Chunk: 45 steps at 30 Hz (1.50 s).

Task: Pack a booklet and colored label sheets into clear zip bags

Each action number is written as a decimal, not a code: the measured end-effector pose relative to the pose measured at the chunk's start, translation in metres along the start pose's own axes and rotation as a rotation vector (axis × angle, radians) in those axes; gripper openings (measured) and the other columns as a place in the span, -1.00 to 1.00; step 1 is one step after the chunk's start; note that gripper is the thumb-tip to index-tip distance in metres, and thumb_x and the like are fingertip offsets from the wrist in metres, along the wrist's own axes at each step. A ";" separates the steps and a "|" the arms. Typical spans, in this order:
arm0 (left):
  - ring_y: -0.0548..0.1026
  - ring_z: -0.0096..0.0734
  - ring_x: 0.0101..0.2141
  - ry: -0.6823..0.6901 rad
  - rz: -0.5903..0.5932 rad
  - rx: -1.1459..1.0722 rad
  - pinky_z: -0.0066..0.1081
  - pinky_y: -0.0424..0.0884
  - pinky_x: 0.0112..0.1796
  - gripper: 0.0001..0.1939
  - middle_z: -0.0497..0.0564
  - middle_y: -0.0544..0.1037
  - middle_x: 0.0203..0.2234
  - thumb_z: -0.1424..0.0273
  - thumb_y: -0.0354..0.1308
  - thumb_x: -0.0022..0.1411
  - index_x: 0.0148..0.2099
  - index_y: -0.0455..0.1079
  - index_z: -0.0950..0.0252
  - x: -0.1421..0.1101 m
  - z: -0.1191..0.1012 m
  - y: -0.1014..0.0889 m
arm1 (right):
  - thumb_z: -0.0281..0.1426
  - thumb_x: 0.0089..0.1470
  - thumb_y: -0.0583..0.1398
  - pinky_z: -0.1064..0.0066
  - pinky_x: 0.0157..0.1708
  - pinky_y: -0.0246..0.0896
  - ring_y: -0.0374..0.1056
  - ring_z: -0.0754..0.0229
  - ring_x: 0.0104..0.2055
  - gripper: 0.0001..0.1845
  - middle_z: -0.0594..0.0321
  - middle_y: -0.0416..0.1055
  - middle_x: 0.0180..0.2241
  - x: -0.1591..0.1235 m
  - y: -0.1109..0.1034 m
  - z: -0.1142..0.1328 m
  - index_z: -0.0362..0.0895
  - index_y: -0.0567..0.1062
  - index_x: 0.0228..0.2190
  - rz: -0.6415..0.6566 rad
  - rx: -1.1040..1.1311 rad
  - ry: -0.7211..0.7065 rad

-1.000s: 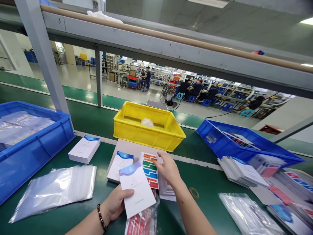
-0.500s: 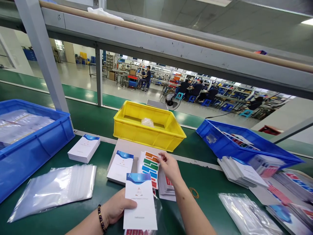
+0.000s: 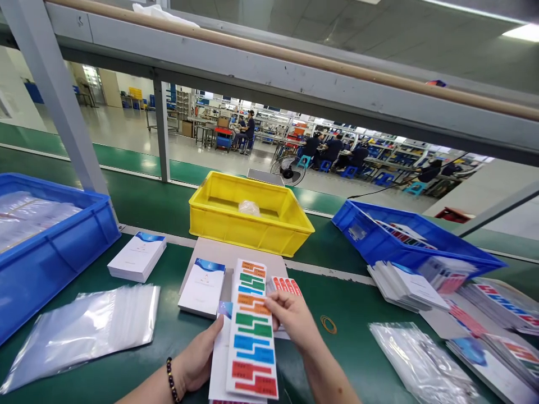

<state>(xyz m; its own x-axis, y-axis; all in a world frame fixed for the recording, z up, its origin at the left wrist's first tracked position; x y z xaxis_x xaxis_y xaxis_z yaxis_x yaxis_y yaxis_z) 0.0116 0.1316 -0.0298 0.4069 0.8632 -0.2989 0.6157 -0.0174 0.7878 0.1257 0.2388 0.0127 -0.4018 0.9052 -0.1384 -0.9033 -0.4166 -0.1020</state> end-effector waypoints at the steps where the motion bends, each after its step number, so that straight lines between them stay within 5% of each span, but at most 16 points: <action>1: 0.52 -0.08 -0.22 0.002 -0.016 0.009 -0.14 0.29 -0.09 -0.42 0.22 0.58 -0.29 0.04 0.23 -0.06 -0.14 0.43 0.42 0.001 0.001 -0.001 | -0.11 -0.22 0.28 0.55 -0.75 -0.01 0.16 0.36 -0.77 -0.62 0.35 0.30 -0.76 -0.005 0.011 -0.005 -0.19 0.42 -0.59 0.030 -0.020 0.026; 5: 0.55 -0.13 -0.32 -0.004 -0.117 0.068 -0.17 0.34 -0.15 -0.48 0.16 0.60 -0.36 0.24 0.39 -0.20 -0.19 0.42 0.41 0.001 0.004 -0.008 | -0.17 -0.09 0.18 0.50 -0.69 0.08 0.23 0.29 -0.68 -0.71 0.32 0.34 -0.68 -0.014 0.015 -0.010 -0.16 0.42 -0.56 -0.056 -0.217 -0.044; 10: 0.55 -0.13 -0.30 -0.072 -0.148 0.060 -0.20 0.36 -0.19 -0.52 0.15 0.60 -0.37 0.27 0.39 -0.18 -0.21 0.39 0.40 -0.002 0.003 -0.007 | -0.24 0.10 0.00 0.42 -0.44 0.18 0.33 0.19 -0.45 -0.66 0.21 0.41 -0.50 -0.015 -0.052 0.010 -0.13 0.45 -0.53 -0.494 -0.803 -0.290; 16: 0.55 -0.12 -0.30 -0.077 -0.150 0.054 -0.19 0.37 -0.19 -0.51 0.16 0.60 -0.35 0.28 0.38 -0.15 -0.17 0.36 0.39 -0.001 0.005 -0.011 | -0.18 0.08 0.03 0.35 -0.41 0.16 0.36 0.07 -0.34 -0.64 0.08 0.43 -0.39 -0.002 -0.095 -0.005 -0.15 0.49 -0.46 -0.565 -1.243 -0.083; 21: 0.56 -0.12 -0.31 -0.085 -0.169 0.087 -0.21 0.38 -0.22 -0.52 0.14 0.60 -0.38 0.27 0.38 -0.17 -0.21 0.36 0.39 -0.002 0.004 -0.010 | -0.17 0.09 0.04 0.34 -0.44 0.12 0.35 0.07 -0.38 -0.63 0.12 0.40 -0.47 0.000 -0.091 -0.007 -0.13 0.44 -0.56 -0.532 -1.296 -0.028; 29: 0.56 -0.11 -0.30 -0.108 -0.184 0.116 -0.27 0.42 -0.28 -0.51 0.12 0.62 -0.41 0.23 0.41 -0.24 -0.28 0.35 0.36 -0.005 -0.001 -0.001 | -0.09 0.04 0.10 0.28 -0.26 0.19 0.35 -0.03 -0.17 -0.53 -0.07 0.36 -0.14 -0.004 -0.069 0.004 -0.25 0.41 -0.21 -0.562 -1.336 -0.112; 34: 0.57 -0.15 -0.32 -0.125 -0.182 0.139 -0.28 0.43 -0.26 -0.49 0.11 0.62 -0.40 0.22 0.41 -0.26 -0.27 0.34 0.35 -0.006 -0.001 -0.001 | -0.22 0.03 0.12 0.36 -0.43 0.18 0.40 0.03 -0.32 -0.72 0.01 0.42 -0.30 -0.004 -0.047 0.003 -0.20 0.43 -0.38 -0.499 -1.416 -0.084; 45: 0.56 -0.10 -0.27 -0.119 -0.161 0.160 -0.20 0.41 -0.19 -0.47 0.20 0.60 -0.31 0.21 0.36 -0.14 -0.17 0.30 0.39 -0.003 0.008 -0.017 | -0.16 0.06 0.07 0.46 -0.48 0.10 0.39 0.19 -0.34 -0.68 0.21 0.43 -0.24 -0.014 -0.060 0.005 -0.12 0.45 -0.49 -0.480 -1.260 0.054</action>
<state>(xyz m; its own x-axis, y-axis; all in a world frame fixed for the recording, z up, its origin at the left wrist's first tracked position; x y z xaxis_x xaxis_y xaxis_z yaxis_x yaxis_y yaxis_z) 0.0050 0.1252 -0.0465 0.3657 0.7961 -0.4822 0.7740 0.0276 0.6326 0.1843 0.2516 0.0259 -0.0545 0.9899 0.1307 -0.1891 0.1183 -0.9748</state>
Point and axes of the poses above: each hand's wrist, its own x-axis towards the middle knuckle, its own y-axis out of the palm, z = x × y, the point moved 7 cm from there along x, towards the middle knuckle
